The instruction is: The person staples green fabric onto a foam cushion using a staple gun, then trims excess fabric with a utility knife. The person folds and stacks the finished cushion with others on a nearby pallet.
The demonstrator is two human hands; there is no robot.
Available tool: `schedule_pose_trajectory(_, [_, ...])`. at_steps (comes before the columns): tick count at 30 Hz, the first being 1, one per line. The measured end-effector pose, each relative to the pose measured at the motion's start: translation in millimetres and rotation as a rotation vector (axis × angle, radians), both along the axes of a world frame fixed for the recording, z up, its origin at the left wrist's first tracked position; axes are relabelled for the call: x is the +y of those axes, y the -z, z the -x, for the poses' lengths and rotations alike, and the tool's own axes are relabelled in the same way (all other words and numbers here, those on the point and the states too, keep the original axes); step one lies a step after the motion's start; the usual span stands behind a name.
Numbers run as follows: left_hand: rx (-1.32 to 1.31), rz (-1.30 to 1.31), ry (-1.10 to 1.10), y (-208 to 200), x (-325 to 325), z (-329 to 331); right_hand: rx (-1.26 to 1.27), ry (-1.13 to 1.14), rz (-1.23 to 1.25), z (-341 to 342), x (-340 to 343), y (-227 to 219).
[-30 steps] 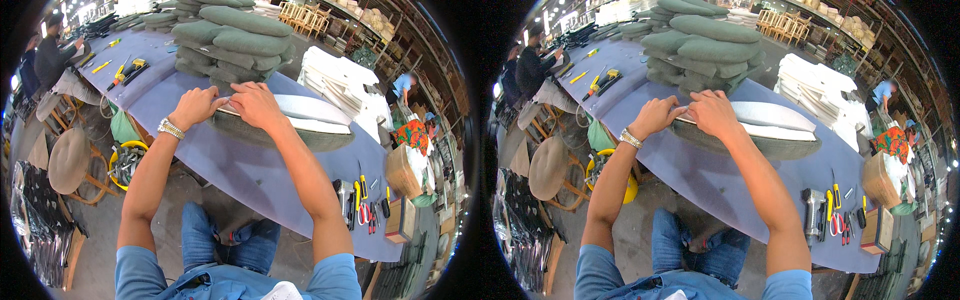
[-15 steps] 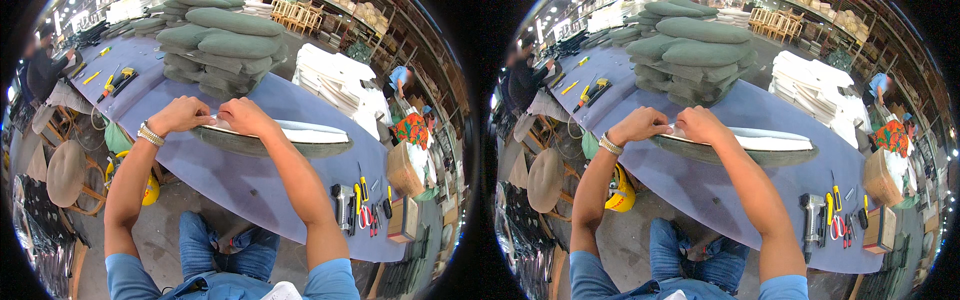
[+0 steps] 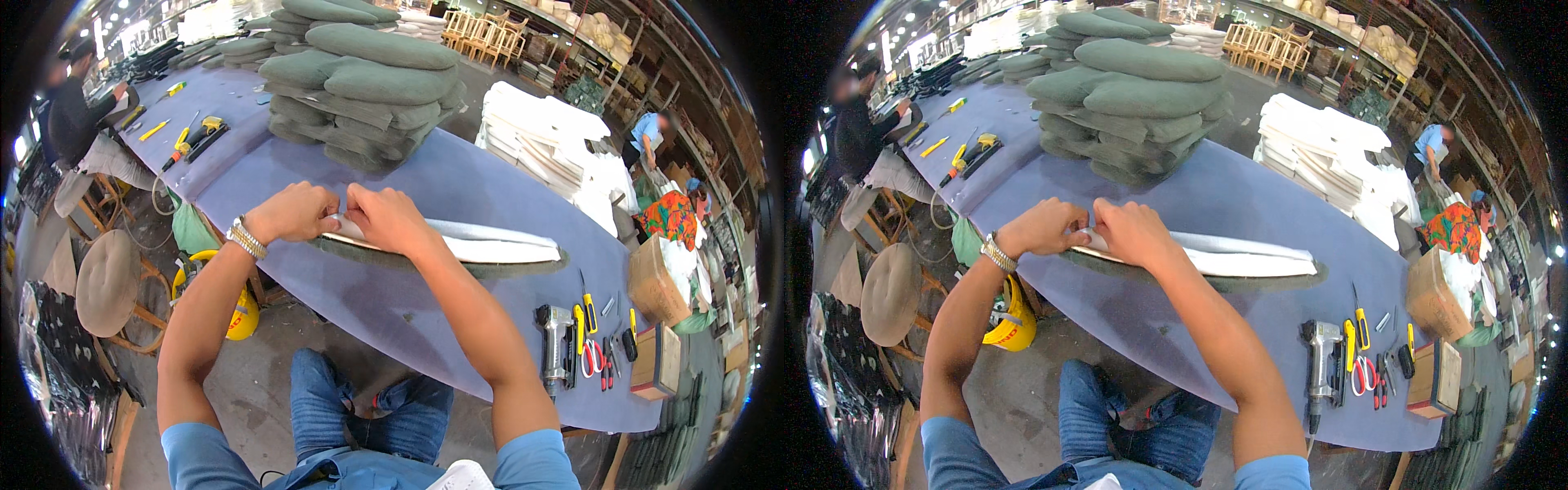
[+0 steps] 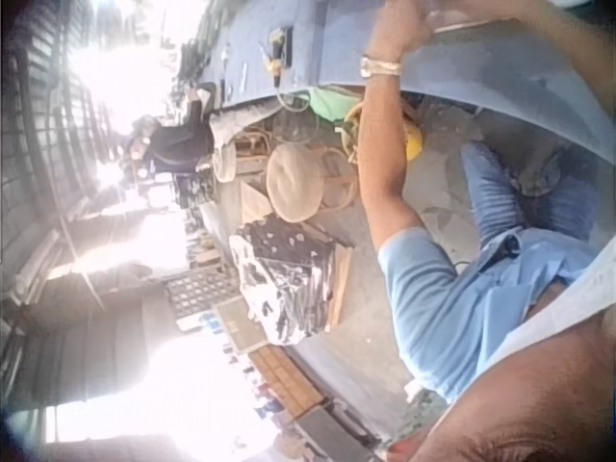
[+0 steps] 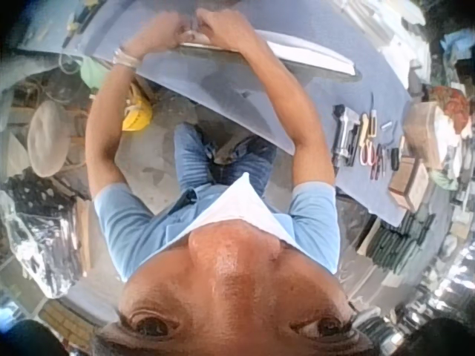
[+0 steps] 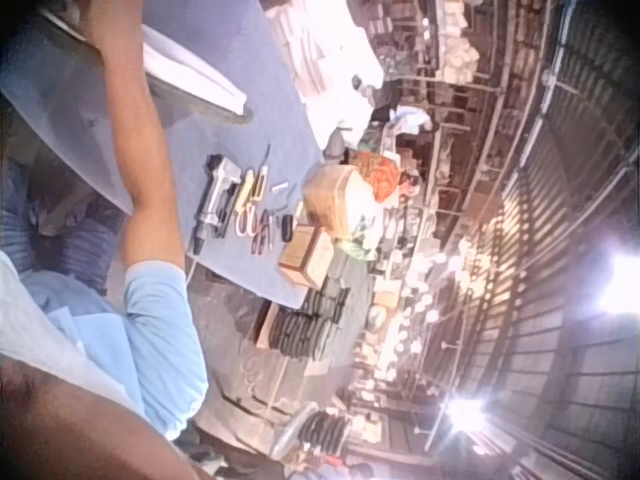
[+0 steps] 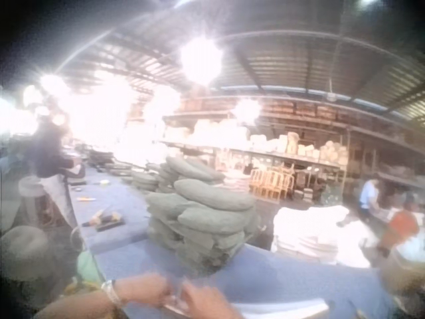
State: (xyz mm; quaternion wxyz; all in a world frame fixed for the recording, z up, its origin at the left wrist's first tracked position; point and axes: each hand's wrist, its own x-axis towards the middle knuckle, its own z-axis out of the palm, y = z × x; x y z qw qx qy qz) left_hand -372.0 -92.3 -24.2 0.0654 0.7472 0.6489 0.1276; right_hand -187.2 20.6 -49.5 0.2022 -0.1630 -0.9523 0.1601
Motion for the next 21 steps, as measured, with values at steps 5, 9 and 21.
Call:
schedule_pose_trajectory(5, [0.031,-0.060,-0.040,25.5,-37.1,-21.2,0.053,-0.005,-0.151,-20.1,-39.3,17.9])
schedule_pose_trajectory(9, [0.044,-0.136,-0.073,71.3,-76.6,-42.6,0.224,-0.096,-0.235,-38.9,-67.8,58.3])
schedule_pose_trajectory(21, [-0.108,-0.444,-0.195,152.3,-111.5,-61.0,0.342,-0.025,-0.292,-47.1,-98.1,114.6])
